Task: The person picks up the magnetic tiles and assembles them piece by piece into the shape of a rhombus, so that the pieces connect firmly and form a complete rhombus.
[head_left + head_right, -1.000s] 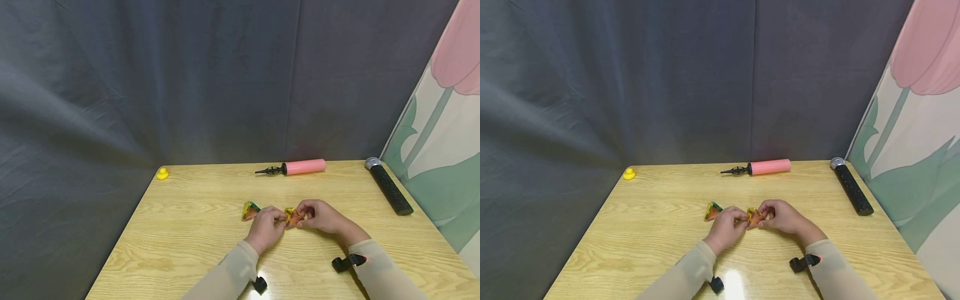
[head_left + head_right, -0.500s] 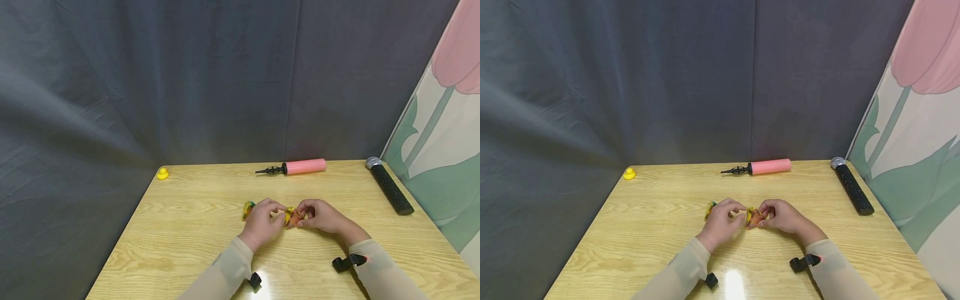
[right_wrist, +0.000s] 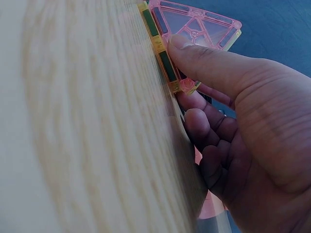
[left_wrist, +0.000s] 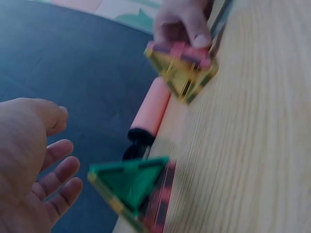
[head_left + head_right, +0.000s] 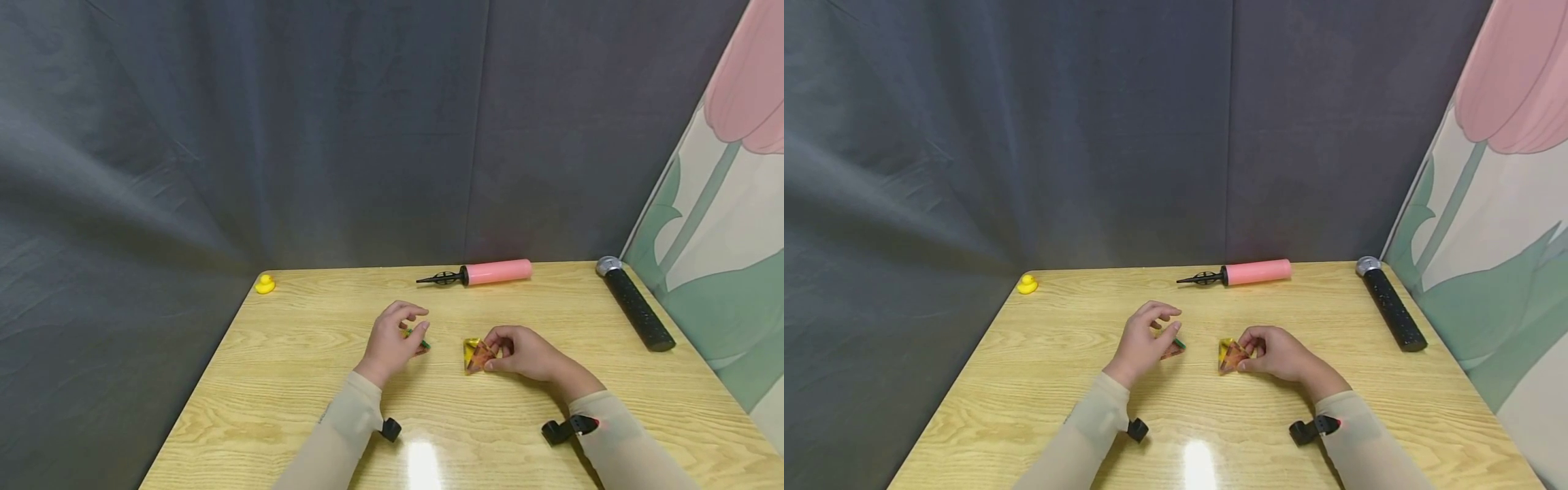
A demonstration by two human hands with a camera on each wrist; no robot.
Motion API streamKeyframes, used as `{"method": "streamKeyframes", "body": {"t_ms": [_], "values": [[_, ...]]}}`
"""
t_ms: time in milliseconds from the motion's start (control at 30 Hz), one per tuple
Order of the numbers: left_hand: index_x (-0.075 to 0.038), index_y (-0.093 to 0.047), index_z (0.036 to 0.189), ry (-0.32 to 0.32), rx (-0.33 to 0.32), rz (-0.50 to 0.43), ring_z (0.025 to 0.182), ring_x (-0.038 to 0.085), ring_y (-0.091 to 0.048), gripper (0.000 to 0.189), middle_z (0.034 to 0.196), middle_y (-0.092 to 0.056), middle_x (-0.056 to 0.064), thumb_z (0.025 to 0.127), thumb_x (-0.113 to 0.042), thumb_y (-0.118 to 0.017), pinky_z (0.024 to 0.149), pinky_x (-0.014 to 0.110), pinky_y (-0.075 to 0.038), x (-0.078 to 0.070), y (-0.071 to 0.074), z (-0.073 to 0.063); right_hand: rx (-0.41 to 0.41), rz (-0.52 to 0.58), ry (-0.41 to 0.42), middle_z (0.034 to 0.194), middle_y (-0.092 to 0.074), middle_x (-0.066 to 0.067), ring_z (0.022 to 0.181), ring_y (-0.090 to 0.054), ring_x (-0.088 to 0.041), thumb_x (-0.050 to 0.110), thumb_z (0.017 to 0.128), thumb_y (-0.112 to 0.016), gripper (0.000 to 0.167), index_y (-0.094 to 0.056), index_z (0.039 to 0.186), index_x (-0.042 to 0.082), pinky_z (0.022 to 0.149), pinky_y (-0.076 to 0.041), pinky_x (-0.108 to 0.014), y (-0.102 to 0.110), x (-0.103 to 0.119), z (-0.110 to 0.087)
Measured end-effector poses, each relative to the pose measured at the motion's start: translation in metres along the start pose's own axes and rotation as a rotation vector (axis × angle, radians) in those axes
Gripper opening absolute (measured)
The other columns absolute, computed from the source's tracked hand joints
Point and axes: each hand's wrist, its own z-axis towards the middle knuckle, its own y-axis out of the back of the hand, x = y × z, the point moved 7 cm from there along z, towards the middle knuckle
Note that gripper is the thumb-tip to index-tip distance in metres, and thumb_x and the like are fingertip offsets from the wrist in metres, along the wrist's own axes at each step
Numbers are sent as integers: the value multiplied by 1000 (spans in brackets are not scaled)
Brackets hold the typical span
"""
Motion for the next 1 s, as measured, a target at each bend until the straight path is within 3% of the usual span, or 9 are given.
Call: {"method": "streamKeyframes", "body": {"t_ms": [200, 333, 467, 533, 667, 1000], "values": [[-29, -70, 131, 42, 87, -62, 115, 20, -59, 26, 131, -61, -13, 105, -33, -66, 97, 42, -51, 28, 13, 1, -6, 9, 18, 91, -64, -3, 73, -54, -16, 22, 85, -90, 28, -70, 104, 16, 61, -47, -27, 1, 2, -1], [-25, -67, 138, 87, 195, -118, 122, 20, -57, 32, 136, -61, -6, 107, -34, -63, 103, 44, -48, 47, 16, -1, -7, 19, 11, 91, -64, -3, 73, -54, -16, 22, 85, -90, 28, -71, 105, 15, 62, -47, -27, 1, 3, -2], [-17, -60, 146, 121, 323, -162, 132, 22, -56, 37, 145, -59, 3, 110, -25, -57, 110, 46, -46, 62, 15, -5, -5, 26, 13, 91, -63, -5, 74, -54, -17, 22, 86, -90, 28, -70, 105, 14, 63, -46, -26, 2, 5, -3], [-13, -56, 149, 117, 373, -189, 136, 26, -54, 39, 149, -57, 7, 110, -16, -56, 113, 48, -43, 66, 14, -7, -2, 33, 16, 91, -63, -6, 75, -53, -18, 22, 86, -89, 28, -70, 105, 13, 63, -46, -26, 2, 6, -3], [-11, -53, 153, 101, 439, -207, 141, 26, -50, 47, 153, -55, 6, 107, -4, -59, 115, 51, -41, 71, 13, -10, -1, 44, 15, 91, -63, -6, 75, -53, -19, 21, 86, -89, 29, -70, 105, 12, 64, -46, -26, 2, 6, -3], [-16, -47, 158, 121, 522, -193, 144, 22, -47, 63, 158, -50, 0, 101, 2, -66, 117, 42, -40, 79, 14, -16, -6, 1, 17, 91, -63, -4, 74, -54, -17, 23, 86, -90, 29, -70, 105, 14, 63, -46, -26, 2, 2, -1]]}}
